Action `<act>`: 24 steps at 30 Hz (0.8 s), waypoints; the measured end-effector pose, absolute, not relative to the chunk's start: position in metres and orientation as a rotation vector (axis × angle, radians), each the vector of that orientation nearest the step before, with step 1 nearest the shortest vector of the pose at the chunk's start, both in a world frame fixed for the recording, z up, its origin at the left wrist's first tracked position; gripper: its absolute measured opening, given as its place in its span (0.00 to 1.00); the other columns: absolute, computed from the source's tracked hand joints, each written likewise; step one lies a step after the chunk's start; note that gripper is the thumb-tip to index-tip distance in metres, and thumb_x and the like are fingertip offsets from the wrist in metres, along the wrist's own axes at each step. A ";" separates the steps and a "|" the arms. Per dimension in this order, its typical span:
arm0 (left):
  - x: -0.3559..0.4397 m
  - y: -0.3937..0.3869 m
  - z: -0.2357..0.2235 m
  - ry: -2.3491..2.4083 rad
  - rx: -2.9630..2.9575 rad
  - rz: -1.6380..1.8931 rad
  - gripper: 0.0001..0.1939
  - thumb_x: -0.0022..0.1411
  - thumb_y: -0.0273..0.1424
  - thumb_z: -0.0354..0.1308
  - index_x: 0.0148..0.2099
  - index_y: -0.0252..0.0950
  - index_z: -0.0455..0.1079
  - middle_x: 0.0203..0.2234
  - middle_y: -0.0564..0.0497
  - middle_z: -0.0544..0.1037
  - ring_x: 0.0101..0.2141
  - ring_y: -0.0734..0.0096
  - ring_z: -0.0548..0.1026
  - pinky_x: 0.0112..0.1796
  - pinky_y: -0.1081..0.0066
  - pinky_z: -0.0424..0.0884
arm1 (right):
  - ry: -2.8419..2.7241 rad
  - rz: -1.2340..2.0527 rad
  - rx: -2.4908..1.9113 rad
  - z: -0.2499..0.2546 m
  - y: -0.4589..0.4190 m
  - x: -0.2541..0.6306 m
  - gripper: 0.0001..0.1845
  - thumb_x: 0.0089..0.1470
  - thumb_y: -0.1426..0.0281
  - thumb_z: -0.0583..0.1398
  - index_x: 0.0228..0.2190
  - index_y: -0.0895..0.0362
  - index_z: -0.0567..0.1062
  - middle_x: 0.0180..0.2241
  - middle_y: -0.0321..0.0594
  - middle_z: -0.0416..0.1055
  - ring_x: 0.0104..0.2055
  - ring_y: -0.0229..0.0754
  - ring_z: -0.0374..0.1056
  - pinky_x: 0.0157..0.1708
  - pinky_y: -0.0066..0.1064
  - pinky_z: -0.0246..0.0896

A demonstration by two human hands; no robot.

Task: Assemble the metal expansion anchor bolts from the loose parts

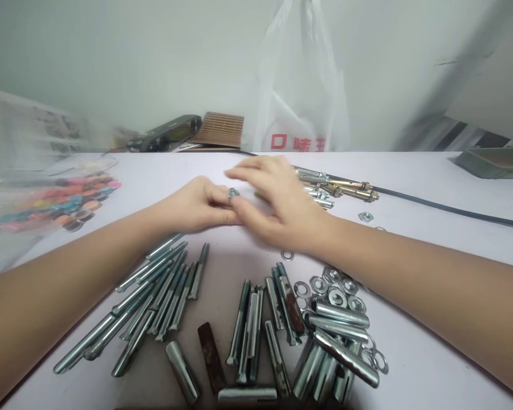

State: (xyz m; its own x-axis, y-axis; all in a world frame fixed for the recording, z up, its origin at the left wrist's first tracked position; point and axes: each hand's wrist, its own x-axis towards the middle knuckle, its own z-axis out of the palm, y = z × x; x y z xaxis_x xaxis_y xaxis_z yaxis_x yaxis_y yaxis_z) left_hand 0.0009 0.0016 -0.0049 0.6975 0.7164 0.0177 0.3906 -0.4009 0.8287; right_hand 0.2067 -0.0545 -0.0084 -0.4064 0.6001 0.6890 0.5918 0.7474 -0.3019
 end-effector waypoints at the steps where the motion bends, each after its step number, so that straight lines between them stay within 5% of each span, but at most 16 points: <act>1: 0.001 0.000 -0.004 0.843 2.063 0.478 0.17 0.52 0.44 0.67 0.35 0.34 0.81 0.21 0.54 0.73 0.25 0.81 0.64 0.30 0.76 0.62 | -2.161 -0.049 -0.909 -0.010 -0.054 0.206 0.20 0.57 0.68 0.58 0.50 0.60 0.76 0.54 0.52 0.67 0.55 0.53 0.62 0.56 0.51 0.57; 9: 0.006 -0.009 -0.002 0.944 2.240 0.679 0.16 0.57 0.40 0.63 0.39 0.32 0.81 0.24 0.54 0.78 0.26 0.81 0.67 0.28 0.79 0.61 | -2.132 -0.134 -0.980 -0.011 -0.051 0.208 0.13 0.59 0.69 0.57 0.42 0.57 0.78 0.44 0.49 0.69 0.50 0.50 0.63 0.53 0.47 0.56; 18: 0.006 -0.005 -0.005 0.869 2.256 0.809 0.14 0.60 0.38 0.61 0.45 0.36 0.81 0.37 0.53 0.83 0.38 0.73 0.79 0.40 0.79 0.72 | -2.052 -0.128 -1.146 -0.011 -0.044 0.209 0.13 0.57 0.60 0.59 0.32 0.58 0.76 0.33 0.43 0.71 0.40 0.47 0.63 0.45 0.44 0.54; 24: 0.006 -0.003 -0.007 0.913 2.005 0.829 0.22 0.58 0.44 0.63 0.47 0.32 0.79 0.38 0.46 0.82 0.38 0.71 0.80 0.42 0.76 0.75 | -1.743 0.446 -1.288 0.007 -0.044 0.212 0.17 0.60 0.57 0.57 0.36 0.59 0.75 0.34 0.43 0.75 0.35 0.42 0.67 0.36 0.35 0.58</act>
State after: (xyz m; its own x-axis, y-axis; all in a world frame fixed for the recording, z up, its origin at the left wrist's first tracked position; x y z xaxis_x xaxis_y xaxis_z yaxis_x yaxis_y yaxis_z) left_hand 0.0057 -0.0027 -0.0067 0.5321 0.8129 0.2368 0.3140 -0.4492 0.8364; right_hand 0.2115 -0.0444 0.0068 -0.0571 0.8944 0.4437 0.5718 0.3936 -0.7198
